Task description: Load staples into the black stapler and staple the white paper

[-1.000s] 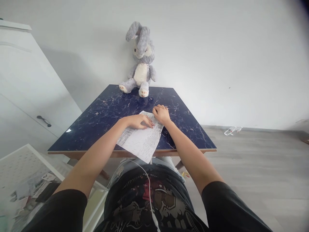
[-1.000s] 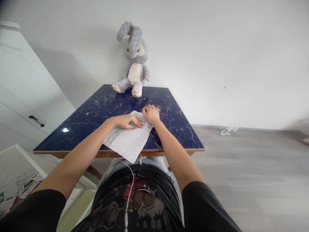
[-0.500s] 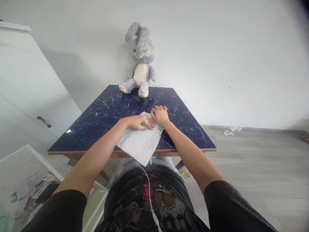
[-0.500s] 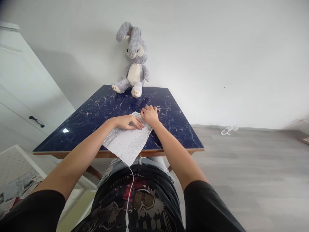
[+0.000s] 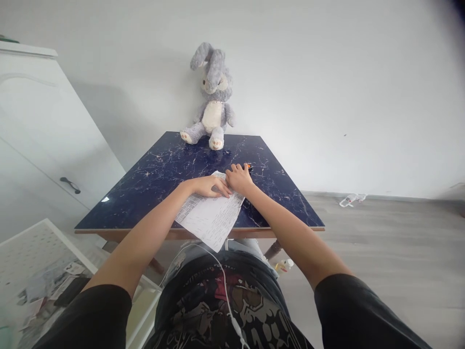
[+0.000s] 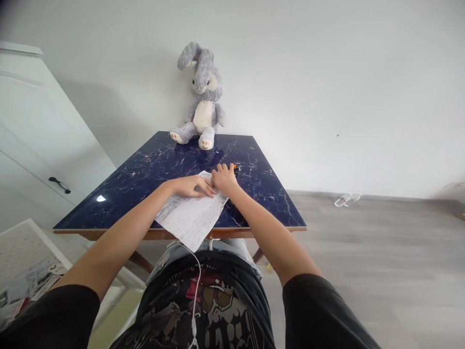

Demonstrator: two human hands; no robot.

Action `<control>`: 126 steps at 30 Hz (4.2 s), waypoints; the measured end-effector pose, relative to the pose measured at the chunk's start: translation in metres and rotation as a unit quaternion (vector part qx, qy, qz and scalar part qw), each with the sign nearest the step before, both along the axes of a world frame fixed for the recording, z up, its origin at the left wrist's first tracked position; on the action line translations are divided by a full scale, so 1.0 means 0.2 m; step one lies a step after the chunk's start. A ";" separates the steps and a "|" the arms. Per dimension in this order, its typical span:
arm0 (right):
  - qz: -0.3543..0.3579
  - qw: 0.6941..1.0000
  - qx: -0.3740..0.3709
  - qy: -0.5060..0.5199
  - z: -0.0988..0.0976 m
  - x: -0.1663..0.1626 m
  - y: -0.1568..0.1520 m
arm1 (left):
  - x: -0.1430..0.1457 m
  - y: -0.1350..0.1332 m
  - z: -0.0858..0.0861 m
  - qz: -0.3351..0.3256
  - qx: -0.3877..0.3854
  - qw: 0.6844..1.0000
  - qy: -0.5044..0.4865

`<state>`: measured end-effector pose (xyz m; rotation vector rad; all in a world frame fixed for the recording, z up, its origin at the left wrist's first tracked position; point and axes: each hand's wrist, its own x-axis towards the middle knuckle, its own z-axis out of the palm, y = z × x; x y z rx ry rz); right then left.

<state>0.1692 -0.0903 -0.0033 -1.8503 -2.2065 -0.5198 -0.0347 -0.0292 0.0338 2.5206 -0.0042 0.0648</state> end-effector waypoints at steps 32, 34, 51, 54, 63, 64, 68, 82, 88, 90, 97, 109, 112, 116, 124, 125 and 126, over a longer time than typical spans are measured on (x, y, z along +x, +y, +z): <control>-0.200 0.917 0.136 0.318 0.21 0.06 -0.16 | -0.01 0.06 -0.04 0.172 0.127 0.975 0.059; -0.219 0.920 0.094 0.312 0.20 -0.05 -0.19 | -0.01 0.08 -0.06 0.219 0.130 0.966 0.049; -0.207 0.945 -0.063 0.248 0.11 0.03 -0.37 | -0.05 0.23 -0.18 0.461 0.174 0.869 -0.046; -0.214 0.938 -0.029 0.272 0.07 0.19 -0.43 | -0.05 0.24 -0.19 0.449 0.165 0.877 -0.047; -0.081 0.890 0.046 0.445 0.02 0.59 -0.29 | -0.07 0.27 -0.19 0.429 0.147 0.890 -0.049; -0.069 0.911 0.045 0.405 0.02 0.61 -0.25 | -0.07 0.27 -0.19 0.429 0.148 0.890 -0.049; 0.006 0.961 -0.076 0.264 -0.02 0.62 -0.11 | -0.07 0.27 -0.19 0.425 0.146 0.891 -0.058; 0.025 0.956 -0.195 0.216 -0.04 -0.03 0.42 | -0.20 0.26 0.03 0.683 0.093 0.682 -0.243; 0.062 0.948 -0.210 0.233 -0.03 -0.49 0.61 | -0.25 0.23 0.09 0.727 0.106 0.615 -0.287; 0.070 0.944 -0.213 0.241 -0.03 -0.57 0.64 | -0.26 0.23 0.10 0.728 0.105 0.613 -0.289; 0.100 0.939 -0.164 0.286 -0.01 -0.59 0.61 | -0.24 0.21 0.10 0.723 0.085 0.635 -0.257; 0.136 0.869 -0.124 0.460 0.01 -0.56 0.45 | -0.23 0.22 0.07 0.713 0.091 0.652 -0.242; 0.216 0.815 -0.148 0.517 0.01 -0.53 0.41 | -0.21 0.21 0.07 0.711 0.087 0.656 -0.238; 0.270 0.797 -0.196 0.504 0.02 -0.50 0.38 | -0.21 0.21 0.07 0.706 0.087 0.660 -0.242; 0.232 0.808 -0.228 0.492 0.04 -0.51 0.37 | -0.21 0.21 0.07 0.705 0.078 0.664 -0.237; 0.231 0.806 -0.231 0.493 0.03 -0.51 0.37 | -0.21 0.21 0.07 0.705 0.077 0.665 -0.234; 0.230 0.805 -0.232 0.494 0.03 -0.50 0.37 | -0.21 0.21 0.07 0.705 0.075 0.666 -0.231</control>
